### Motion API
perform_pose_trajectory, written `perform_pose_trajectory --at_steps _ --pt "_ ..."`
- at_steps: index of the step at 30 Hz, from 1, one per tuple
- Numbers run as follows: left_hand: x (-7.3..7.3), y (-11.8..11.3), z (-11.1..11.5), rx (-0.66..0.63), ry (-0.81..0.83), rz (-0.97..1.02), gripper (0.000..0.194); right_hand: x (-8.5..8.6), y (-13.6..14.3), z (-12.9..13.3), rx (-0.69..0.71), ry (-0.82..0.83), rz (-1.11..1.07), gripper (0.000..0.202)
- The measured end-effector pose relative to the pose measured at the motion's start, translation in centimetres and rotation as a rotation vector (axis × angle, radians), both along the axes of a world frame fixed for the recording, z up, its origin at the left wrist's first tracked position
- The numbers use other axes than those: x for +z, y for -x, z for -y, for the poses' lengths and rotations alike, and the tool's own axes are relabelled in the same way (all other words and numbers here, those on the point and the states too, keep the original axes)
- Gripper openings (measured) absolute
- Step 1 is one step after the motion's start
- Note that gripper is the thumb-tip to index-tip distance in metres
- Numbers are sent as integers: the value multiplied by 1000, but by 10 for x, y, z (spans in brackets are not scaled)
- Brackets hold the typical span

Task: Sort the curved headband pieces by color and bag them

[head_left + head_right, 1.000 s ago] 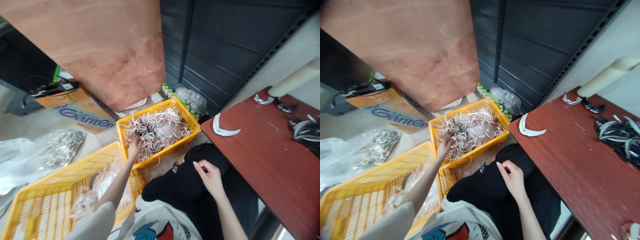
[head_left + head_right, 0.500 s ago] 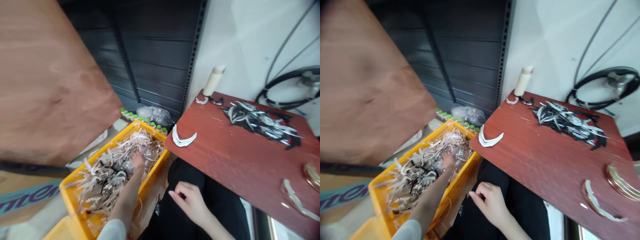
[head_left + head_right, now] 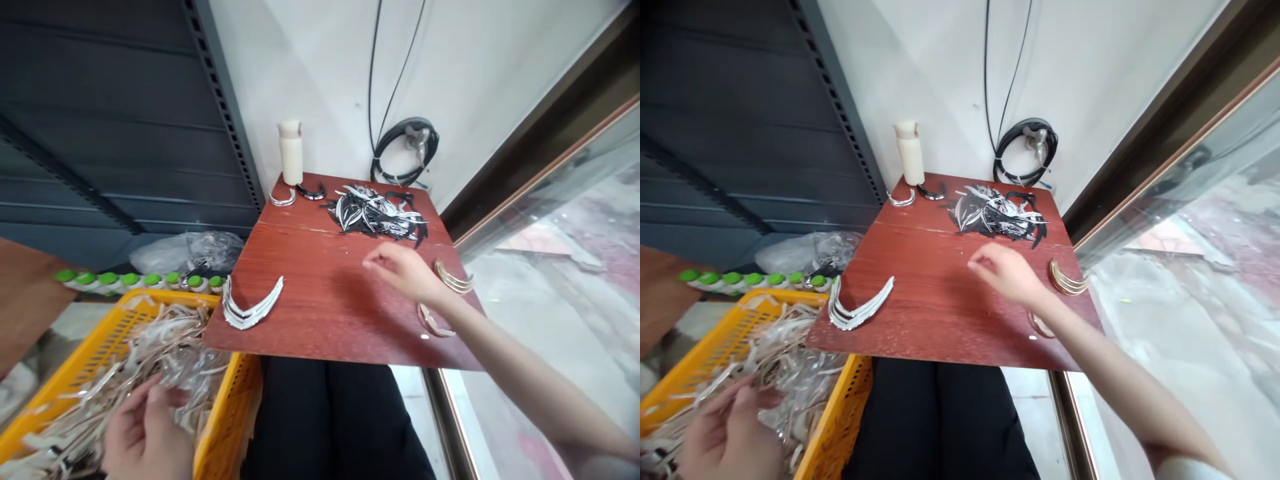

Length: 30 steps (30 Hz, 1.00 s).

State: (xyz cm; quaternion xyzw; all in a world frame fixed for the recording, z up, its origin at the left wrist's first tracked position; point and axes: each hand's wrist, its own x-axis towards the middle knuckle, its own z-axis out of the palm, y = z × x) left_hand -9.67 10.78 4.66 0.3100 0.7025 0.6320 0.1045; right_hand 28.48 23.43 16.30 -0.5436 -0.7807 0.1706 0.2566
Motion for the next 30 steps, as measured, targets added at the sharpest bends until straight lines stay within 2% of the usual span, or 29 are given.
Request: perform_pose_trajectory --at_steps 2,4,8,11,15,19,24,30 --pt "22 -35 2 -94 -26 -18 34 -16 -14 -45 -34 -109 122 13" --pt "32 -62 2 -241 3 -47 32 -33 -16 -83 -56 -161 213 15" --pt "33 -93 -3 -631 86 -219 24 -53 4 -135 -60 -185 365 20" --pt "32 -110 -10 -790 37 -370 18 -54 27 -163 -80 -185 421 24" --pt "30 -129 -21 -817 -38 -448 19 -49 46 -197 -107 -173 472 25" --pt "20 -140 -25 -812 -45 -424 19 -45 43 -223 -108 -154 545 25" --pt "6 -144 -28 -811 -185 -569 24 -42 30 -242 -67 -155 591 31" --pt "4 -147 -31 -787 -241 -715 24 -47 31 -253 41 -147 608 30"
